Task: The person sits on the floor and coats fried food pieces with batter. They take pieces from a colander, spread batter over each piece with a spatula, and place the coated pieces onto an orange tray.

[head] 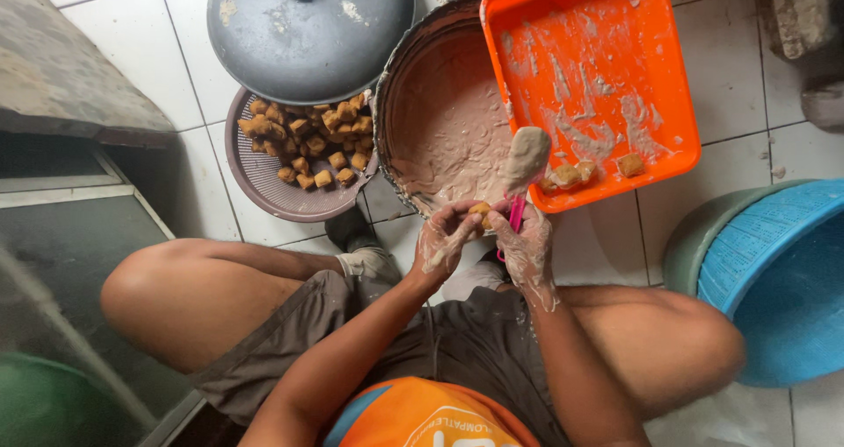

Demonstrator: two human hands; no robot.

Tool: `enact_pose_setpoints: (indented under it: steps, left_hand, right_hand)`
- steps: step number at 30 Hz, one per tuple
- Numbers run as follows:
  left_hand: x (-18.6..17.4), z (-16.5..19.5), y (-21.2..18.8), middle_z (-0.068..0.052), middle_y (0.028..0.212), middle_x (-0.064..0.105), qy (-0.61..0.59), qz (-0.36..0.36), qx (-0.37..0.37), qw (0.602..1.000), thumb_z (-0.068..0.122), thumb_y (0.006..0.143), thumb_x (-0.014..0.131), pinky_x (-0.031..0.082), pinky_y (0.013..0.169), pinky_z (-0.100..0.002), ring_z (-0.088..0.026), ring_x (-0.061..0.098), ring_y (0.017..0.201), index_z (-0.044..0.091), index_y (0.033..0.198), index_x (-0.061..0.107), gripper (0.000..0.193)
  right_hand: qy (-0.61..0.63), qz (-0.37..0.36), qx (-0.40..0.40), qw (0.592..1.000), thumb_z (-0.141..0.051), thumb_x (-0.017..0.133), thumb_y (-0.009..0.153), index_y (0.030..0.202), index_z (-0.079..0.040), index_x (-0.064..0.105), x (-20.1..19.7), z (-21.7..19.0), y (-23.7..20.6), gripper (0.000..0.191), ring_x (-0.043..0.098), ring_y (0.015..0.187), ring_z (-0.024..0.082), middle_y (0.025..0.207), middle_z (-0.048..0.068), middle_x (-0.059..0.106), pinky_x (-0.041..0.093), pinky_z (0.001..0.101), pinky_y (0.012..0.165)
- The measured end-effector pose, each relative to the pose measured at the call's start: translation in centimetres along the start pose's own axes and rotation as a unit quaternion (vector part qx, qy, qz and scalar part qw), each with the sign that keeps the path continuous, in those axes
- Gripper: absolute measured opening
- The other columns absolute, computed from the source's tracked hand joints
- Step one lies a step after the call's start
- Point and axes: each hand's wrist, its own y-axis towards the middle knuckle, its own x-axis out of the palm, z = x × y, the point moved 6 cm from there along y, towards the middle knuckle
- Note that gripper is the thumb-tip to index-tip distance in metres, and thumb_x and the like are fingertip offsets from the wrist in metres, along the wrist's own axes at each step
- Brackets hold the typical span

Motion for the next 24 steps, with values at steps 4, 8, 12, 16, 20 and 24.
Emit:
enact_pose_setpoints:
  steps: [4,8,12,16,20,24]
  left_hand:
    - [-0.2,2.0,-0.6,-0.009,0.106,0.077,0.09,0.055,0.045,0.993,0.014,0.1,0.066,0.058,0.083,-0.027,-0.013,0.071,0.093,-0.006,0.12,0.067,0.028]
    - [-0.3,2.5,-1.1,-0.009,0.097,0.079,0.229,0.052,-0.006,0.972,0.018,0.099,0.067,0.057,0.08,-0.026,-0.011,0.072,0.087,-0.002,0.117,0.073,0.027]
    - [-0.4,1.9,-1.0,-0.006,0.098,0.072,0.153,-0.005,0.026,0.988,0.018,0.105,0.064,0.054,0.086,-0.027,-0.011,0.066,0.093,-0.002,0.116,0.07,0.024]
    - [-0.5,0.1,-0.7,-0.002,0.108,0.067,-0.052,-0.075,-0.036,0.995,0.02,0.106,0.06,0.054,0.095,-0.027,-0.01,0.064,0.1,0.003,0.123,0.061,0.024]
    - [-0.7,-0.6,-0.5,-0.004,0.111,0.067,-0.067,-0.07,-0.092,0.991,0.022,0.104,0.059,0.059,0.091,-0.031,-0.014,0.067,0.1,0.004,0.124,0.059,0.026]
    - [-0.3,-0.6,-0.6,-0.004,0.111,0.07,-0.019,-0.069,-0.13,0.989,0.024,0.103,0.056,0.061,0.084,-0.032,-0.013,0.068,0.102,0.006,0.125,0.062,0.029]
  right_hand:
    - [-0.054,-0.061,-0.07,0.994,-0.009,0.084,0.082,0.11,-0.003,0.063,0.6,-1.2,-0.3,0.036,0.054,0.075,0.004,0.092,-0.002,0.062,0.047,0.0198,0.067]
    - [-0.05,-0.056,-0.042,0.996,-0.008,0.086,0.08,0.11,-0.001,0.062,0.4,-0.5,-0.4,0.039,0.059,0.083,0.007,0.096,0.002,0.064,0.053,0.0239,0.076]
    - [-0.007,-0.061,-0.088,0.994,-0.014,0.08,0.092,0.112,-0.001,0.063,-0.3,-0.3,0.0,0.029,0.056,0.079,0.004,0.095,0.001,0.062,0.048,0.0204,0.071]
    - [0.091,-0.06,-0.026,0.994,-0.018,0.074,0.096,0.112,-0.003,0.063,-0.9,1.2,0.5,0.025,0.045,0.061,0.003,0.085,-0.001,0.059,0.035,0.0199,0.052]
    - [0.13,-0.043,0.016,0.99,-0.018,0.073,0.094,0.113,-0.003,0.063,-0.6,2.0,0.6,0.026,0.044,0.058,0.003,0.086,-0.003,0.061,0.034,0.0206,0.049]
    - [0.037,-0.026,-0.001,0.999,-0.021,0.073,0.095,0.115,-0.004,0.065,-0.2,1.2,0.3,0.028,0.043,0.06,0.002,0.084,-0.004,0.06,0.034,0.0194,0.05]
